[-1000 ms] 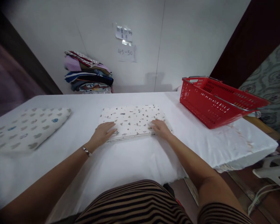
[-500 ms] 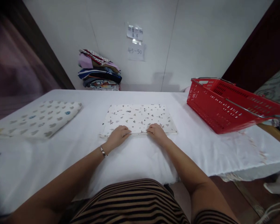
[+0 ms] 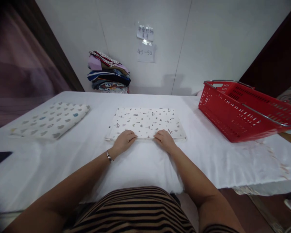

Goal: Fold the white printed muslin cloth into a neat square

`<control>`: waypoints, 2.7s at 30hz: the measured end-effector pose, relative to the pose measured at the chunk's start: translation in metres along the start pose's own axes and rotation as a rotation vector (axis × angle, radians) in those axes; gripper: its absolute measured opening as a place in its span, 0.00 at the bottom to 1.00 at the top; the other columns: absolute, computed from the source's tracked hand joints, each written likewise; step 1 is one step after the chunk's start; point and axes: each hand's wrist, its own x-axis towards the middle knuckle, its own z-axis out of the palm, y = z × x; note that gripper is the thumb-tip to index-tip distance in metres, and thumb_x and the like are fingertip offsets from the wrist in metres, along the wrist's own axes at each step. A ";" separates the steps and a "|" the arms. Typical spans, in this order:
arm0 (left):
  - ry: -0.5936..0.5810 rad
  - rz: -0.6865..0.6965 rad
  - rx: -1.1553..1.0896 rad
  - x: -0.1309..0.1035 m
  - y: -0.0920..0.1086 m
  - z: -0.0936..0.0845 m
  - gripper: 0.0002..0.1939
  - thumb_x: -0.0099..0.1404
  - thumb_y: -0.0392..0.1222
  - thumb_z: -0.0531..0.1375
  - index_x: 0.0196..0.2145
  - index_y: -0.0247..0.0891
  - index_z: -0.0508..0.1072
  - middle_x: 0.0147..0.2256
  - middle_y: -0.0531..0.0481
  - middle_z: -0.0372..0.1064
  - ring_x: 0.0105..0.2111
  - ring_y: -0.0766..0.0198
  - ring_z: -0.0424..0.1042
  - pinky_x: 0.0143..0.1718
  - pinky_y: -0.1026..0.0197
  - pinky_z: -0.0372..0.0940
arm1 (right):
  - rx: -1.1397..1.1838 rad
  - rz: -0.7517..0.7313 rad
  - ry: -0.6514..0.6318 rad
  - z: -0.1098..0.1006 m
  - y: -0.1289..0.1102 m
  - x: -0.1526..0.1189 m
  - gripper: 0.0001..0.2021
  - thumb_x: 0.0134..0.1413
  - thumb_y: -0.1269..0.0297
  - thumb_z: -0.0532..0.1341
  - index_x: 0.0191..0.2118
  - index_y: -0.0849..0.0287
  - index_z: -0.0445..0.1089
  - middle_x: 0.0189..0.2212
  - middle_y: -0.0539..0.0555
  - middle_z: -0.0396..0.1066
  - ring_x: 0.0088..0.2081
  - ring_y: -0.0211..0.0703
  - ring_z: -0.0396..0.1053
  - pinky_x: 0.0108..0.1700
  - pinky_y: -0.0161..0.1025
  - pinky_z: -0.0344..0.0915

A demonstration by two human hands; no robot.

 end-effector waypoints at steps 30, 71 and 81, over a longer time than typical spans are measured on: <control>-0.028 0.034 0.216 0.008 0.012 0.008 0.14 0.69 0.43 0.49 0.36 0.41 0.73 0.35 0.46 0.68 0.39 0.59 0.63 0.39 0.55 0.56 | -0.083 0.062 0.066 0.002 -0.005 0.002 0.11 0.61 0.65 0.54 0.36 0.55 0.75 0.34 0.57 0.70 0.38 0.46 0.63 0.41 0.42 0.60; 0.375 -0.766 -0.036 -0.082 -0.060 -0.069 0.13 0.62 0.49 0.55 0.29 0.40 0.74 0.32 0.51 0.72 0.30 0.65 0.68 0.32 0.62 0.61 | 0.091 -0.167 -0.093 0.044 -0.083 0.074 0.11 0.60 0.67 0.53 0.40 0.56 0.73 0.40 0.57 0.72 0.42 0.48 0.66 0.44 0.46 0.63; 0.178 -0.754 -0.080 -0.085 -0.055 -0.060 0.09 0.60 0.45 0.57 0.29 0.41 0.77 0.32 0.52 0.74 0.33 0.64 0.70 0.32 0.63 0.60 | 0.061 -0.101 -0.215 0.101 -0.139 0.139 0.07 0.58 0.67 0.57 0.33 0.57 0.73 0.33 0.54 0.71 0.37 0.44 0.64 0.40 0.40 0.60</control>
